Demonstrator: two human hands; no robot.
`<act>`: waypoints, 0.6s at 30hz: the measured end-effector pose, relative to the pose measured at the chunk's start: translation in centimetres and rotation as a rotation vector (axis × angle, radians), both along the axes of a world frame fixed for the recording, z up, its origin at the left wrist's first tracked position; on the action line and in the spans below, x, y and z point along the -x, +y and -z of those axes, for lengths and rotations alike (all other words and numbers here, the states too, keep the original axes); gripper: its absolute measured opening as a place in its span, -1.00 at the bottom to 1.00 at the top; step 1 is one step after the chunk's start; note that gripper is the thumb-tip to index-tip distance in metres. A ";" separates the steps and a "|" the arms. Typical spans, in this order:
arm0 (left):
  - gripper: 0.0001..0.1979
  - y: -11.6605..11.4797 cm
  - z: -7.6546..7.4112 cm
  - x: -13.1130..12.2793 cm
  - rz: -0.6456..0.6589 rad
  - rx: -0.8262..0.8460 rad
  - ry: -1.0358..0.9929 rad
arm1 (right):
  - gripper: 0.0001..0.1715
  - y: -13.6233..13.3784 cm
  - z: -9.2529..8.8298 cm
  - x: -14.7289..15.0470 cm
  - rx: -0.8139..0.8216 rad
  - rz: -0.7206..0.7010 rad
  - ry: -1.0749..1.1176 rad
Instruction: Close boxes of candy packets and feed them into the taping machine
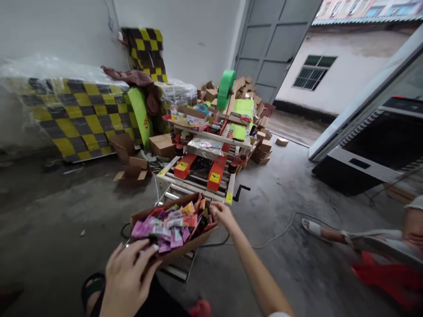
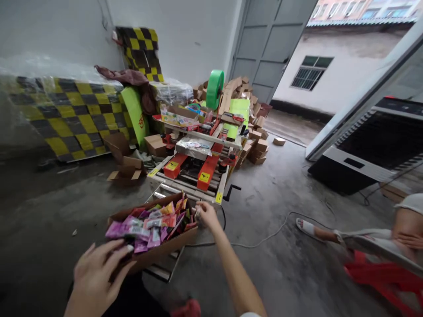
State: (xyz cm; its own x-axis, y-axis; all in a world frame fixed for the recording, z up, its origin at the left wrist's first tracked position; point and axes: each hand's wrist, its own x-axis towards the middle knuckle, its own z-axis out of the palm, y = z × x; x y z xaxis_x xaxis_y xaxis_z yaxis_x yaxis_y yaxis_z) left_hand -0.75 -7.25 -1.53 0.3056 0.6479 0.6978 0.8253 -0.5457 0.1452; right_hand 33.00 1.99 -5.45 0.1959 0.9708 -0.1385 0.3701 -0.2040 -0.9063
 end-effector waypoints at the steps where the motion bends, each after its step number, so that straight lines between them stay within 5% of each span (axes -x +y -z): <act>1: -0.73 -0.3 0.0 0.1 -0.094 -0.041 -0.051 | -0.52 -0.4 -0.8 -0.7 0.001 -0.017 0.035; 4: -0.46 -0.7 -0.3 0.5 -0.216 0.042 -0.213 | -0.25 -1.3 -3.5 -2.2 -0.037 -0.185 0.203; 8: -0.57 0.2 -1.5 1.1 0.021 0.360 -0.348 | -0.08 -0.7 -6.0 -2.3 -0.081 -0.438 0.298; 12: -0.64 2.1 -4.3 1.5 0.182 0.603 -0.178 | -0.04 -0.1 -7.2 -1.2 -0.066 -0.570 0.151; 18: -0.53 5.8 -7.4 -0.6 0.409 0.966 0.131 | -0.20 0.7 -8.6 1.9 -0.005 -0.993 -0.217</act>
